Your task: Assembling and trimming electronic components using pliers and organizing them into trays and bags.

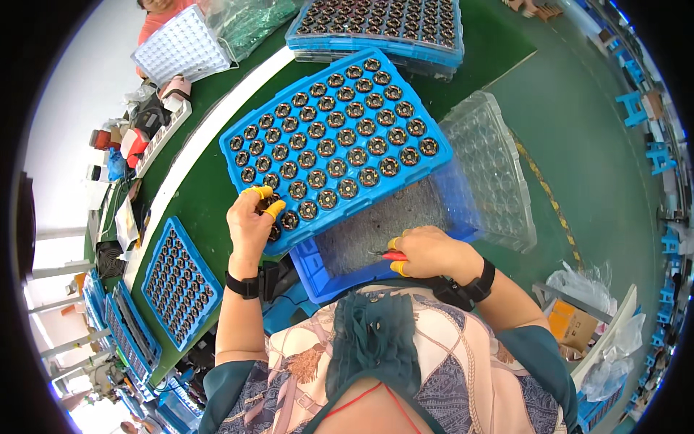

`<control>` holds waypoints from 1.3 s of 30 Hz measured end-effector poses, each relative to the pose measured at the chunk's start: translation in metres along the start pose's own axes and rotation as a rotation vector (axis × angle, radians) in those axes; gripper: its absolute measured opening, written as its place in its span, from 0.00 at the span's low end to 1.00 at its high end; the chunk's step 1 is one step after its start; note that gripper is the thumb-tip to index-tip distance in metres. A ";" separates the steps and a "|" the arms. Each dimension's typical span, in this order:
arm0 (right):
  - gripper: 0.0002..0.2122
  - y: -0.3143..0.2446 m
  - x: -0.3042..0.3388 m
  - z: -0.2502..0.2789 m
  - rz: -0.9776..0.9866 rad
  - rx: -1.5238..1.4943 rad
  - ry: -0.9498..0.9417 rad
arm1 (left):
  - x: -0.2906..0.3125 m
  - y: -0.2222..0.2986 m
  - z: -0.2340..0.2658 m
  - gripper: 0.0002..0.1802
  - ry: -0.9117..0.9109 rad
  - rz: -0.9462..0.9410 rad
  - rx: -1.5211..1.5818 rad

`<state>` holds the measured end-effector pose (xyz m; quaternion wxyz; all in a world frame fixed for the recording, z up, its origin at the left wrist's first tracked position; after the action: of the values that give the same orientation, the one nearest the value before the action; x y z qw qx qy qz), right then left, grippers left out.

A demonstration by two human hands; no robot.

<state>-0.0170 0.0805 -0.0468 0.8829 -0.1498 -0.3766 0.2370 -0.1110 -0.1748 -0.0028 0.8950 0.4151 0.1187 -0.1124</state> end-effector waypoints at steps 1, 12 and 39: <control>0.18 -0.002 0.003 0.002 0.001 -0.016 0.011 | -0.003 0.000 -0.002 0.13 -0.021 0.004 -0.002; 0.16 -0.002 -0.006 0.013 0.126 -0.089 0.262 | 0.007 0.014 -0.009 0.07 0.045 -0.208 -0.209; 0.26 -0.060 -0.018 0.091 0.236 0.149 0.971 | 0.108 -0.008 0.061 0.08 0.525 -0.090 -0.047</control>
<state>-0.0767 0.0285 0.0299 0.9317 -0.2209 0.1150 0.2645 -0.0040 -0.2380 -0.0038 0.8371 0.4033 0.3676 -0.0377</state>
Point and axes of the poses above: each hand's wrist, its own x-axis away from the middle knuckle, its own z-axis out of the back of the hand, y = z × x, the point moved 7 cm from there along -x, towards the middle knuckle, and after that the axes turned 9 degrees about x, right-handed, at the moved point
